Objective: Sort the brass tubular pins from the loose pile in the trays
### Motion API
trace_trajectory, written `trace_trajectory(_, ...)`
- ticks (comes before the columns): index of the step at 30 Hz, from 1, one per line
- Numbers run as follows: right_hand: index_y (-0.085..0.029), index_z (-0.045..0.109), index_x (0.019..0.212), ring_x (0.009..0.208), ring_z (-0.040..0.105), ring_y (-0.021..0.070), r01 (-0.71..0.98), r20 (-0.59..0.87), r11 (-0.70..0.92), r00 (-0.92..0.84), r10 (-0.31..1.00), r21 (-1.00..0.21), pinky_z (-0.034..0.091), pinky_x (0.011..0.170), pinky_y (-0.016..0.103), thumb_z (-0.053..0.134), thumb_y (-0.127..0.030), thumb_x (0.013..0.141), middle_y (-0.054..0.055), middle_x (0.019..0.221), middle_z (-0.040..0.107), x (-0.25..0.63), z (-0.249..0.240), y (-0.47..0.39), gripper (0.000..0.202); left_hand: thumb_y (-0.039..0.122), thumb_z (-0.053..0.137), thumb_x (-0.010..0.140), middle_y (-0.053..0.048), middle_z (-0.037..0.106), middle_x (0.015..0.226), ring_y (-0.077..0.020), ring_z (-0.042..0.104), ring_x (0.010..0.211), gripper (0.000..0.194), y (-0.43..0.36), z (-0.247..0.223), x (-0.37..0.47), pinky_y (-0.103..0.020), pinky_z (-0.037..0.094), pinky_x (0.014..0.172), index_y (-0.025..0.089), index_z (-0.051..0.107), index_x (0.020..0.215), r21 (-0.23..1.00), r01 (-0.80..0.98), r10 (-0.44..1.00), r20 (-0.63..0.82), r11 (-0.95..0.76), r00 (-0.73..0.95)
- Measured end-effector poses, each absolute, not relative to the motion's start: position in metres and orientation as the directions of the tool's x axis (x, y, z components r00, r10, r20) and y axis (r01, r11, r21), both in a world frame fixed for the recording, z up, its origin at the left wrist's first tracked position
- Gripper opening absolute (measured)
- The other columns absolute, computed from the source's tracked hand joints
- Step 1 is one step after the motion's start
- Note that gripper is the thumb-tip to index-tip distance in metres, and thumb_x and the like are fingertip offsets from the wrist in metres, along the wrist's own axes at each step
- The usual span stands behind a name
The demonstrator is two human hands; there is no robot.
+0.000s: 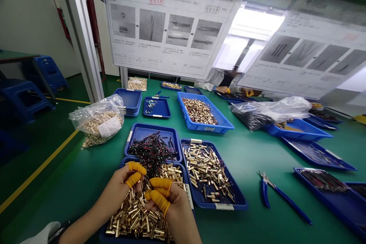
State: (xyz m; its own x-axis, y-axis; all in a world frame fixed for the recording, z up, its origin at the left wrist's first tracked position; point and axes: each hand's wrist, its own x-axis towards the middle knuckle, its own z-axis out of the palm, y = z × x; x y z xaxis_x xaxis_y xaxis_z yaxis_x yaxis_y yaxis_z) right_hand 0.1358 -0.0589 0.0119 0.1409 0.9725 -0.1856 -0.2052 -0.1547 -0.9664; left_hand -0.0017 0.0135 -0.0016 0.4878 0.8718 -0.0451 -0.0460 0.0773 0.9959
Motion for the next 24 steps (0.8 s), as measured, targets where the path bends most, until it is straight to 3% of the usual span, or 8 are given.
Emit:
trace_trajectory(4,-0.018,0.062,0.078,0.051,0.060,0.0114,-0.145,-0.196,-0.175,0.149,0.969,-0.974,0.045,0.050,0.020,0.072,-0.047,0.064,-0.001,0.057,0.064,0.1339,0.0110,-0.0618,0.034,0.017,0.052,0.073,-0.002,0.060,0.079,-0.0171,0.056,0.075,0.012,0.0121,-0.0031,-0.0027,-0.029,0.043,0.071,0.018,0.058,0.083,0.998,-0.018,0.876,-0.051,0.068,0.479)
trace_trajectory(7,-0.019,0.057,0.075,0.042,0.052,0.0084,-0.042,-0.109,-0.103,0.209,0.972,-0.994,0.037,0.041,0.019,0.064,-0.050,0.071,-0.004,0.057,0.057,0.1309,0.0088,-0.0640,0.032,0.013,0.052,0.073,-0.003,0.065,0.088,-0.0192,0.058,0.086,0.019,0.0097,-0.0033,-0.0026,-0.032,0.041,0.080,0.019,0.055,0.091,0.999,-0.018,0.884,-0.034,0.048,0.465)
trace_trajectory(10,-0.018,0.055,0.068,0.042,0.045,0.0090,0.104,-0.003,-0.031,0.258,0.966,-0.994,0.034,0.041,0.020,0.058,-0.049,0.076,-0.004,0.054,0.051,0.1296,0.0063,-0.0652,0.032,0.012,0.055,0.071,-0.003,0.067,0.081,-0.0196,0.060,0.082,0.015,0.0076,-0.0015,-0.0016,-0.032,0.043,0.077,0.018,0.053,0.084,0.996,-0.024,0.885,-0.063,0.083,0.461)
trace_trajectory(15,-0.019,0.061,0.077,0.067,0.060,0.0207,0.299,0.105,0.018,0.279,0.954,-0.954,0.046,0.059,0.027,0.058,-0.042,0.077,0.005,0.071,0.063,0.1303,0.0036,-0.0663,0.023,0.010,0.062,0.060,-0.002,0.066,0.069,-0.0195,0.060,0.070,0.009,0.0063,-0.0021,-0.0006,-0.028,0.047,0.065,0.017,0.063,0.066,0.992,-0.049,0.885,-0.082,0.117,0.458)
trace_trajectory(24,-0.017,0.065,0.085,0.069,0.063,0.0221,0.504,0.158,0.038,0.199,0.967,-0.863,0.050,0.060,0.027,0.052,-0.031,0.082,0.010,0.078,0.068,0.1342,0.0020,-0.0683,0.019,0.012,0.063,0.062,-0.001,0.065,0.069,-0.0173,0.057,0.065,0.010,0.0061,-0.0048,0.0009,-0.026,0.046,0.062,0.017,0.068,0.068,0.999,-0.028,0.870,-0.020,0.040,0.493)
